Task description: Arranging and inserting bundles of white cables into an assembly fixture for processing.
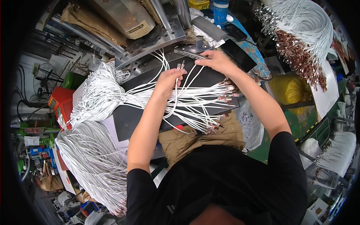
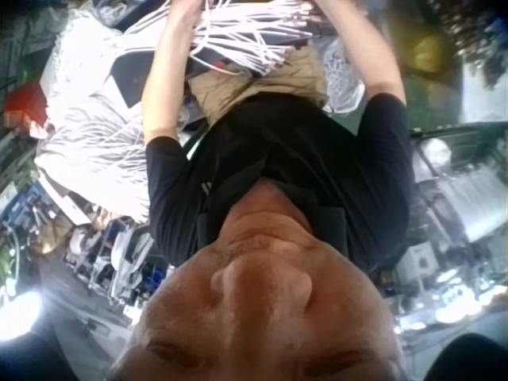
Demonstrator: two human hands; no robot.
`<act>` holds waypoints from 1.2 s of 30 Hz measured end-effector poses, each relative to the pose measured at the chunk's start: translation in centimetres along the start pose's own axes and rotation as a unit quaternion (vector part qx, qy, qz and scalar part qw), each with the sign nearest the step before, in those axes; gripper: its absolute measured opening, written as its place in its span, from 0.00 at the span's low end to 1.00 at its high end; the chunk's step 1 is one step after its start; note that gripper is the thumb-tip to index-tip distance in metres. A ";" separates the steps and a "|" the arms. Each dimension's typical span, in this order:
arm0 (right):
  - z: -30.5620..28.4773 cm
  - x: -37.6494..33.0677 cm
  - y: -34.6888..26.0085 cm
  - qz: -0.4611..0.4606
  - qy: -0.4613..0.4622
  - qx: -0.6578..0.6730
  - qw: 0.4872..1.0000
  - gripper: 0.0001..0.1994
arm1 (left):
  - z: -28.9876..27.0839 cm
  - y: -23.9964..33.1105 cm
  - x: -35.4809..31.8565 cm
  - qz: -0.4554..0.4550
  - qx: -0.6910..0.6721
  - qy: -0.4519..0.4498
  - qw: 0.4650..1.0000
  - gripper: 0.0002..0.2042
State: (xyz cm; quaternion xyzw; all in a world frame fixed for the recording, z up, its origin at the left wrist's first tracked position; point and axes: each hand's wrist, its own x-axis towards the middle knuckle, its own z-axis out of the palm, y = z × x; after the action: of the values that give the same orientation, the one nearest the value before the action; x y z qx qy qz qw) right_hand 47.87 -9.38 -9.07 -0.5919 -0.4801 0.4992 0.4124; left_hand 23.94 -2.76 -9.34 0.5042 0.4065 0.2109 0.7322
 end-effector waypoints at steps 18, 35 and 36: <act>-0.2 0.0 0.8 -0.028 -0.015 -0.085 0.996 0.22 | -0.8 1.1 -1.3 -0.026 0.126 0.027 0.991 0.15; -0.1 -1.0 -1.3 -0.067 -0.048 -0.175 0.981 0.21 | -0.2 2.3 -0.8 -0.071 0.226 -0.042 0.971 0.17; -0.1 -0.7 -1.6 -0.108 -0.013 -0.264 0.958 0.21 | -0.4 3.0 -1.2 -0.072 0.225 -0.042 0.971 0.17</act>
State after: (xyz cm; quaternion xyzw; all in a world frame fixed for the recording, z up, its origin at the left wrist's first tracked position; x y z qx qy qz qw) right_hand 47.72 -9.74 -7.41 -0.6176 -0.6611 0.3149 0.2870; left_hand 23.22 -2.18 -6.25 0.6339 0.4479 0.0394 0.6293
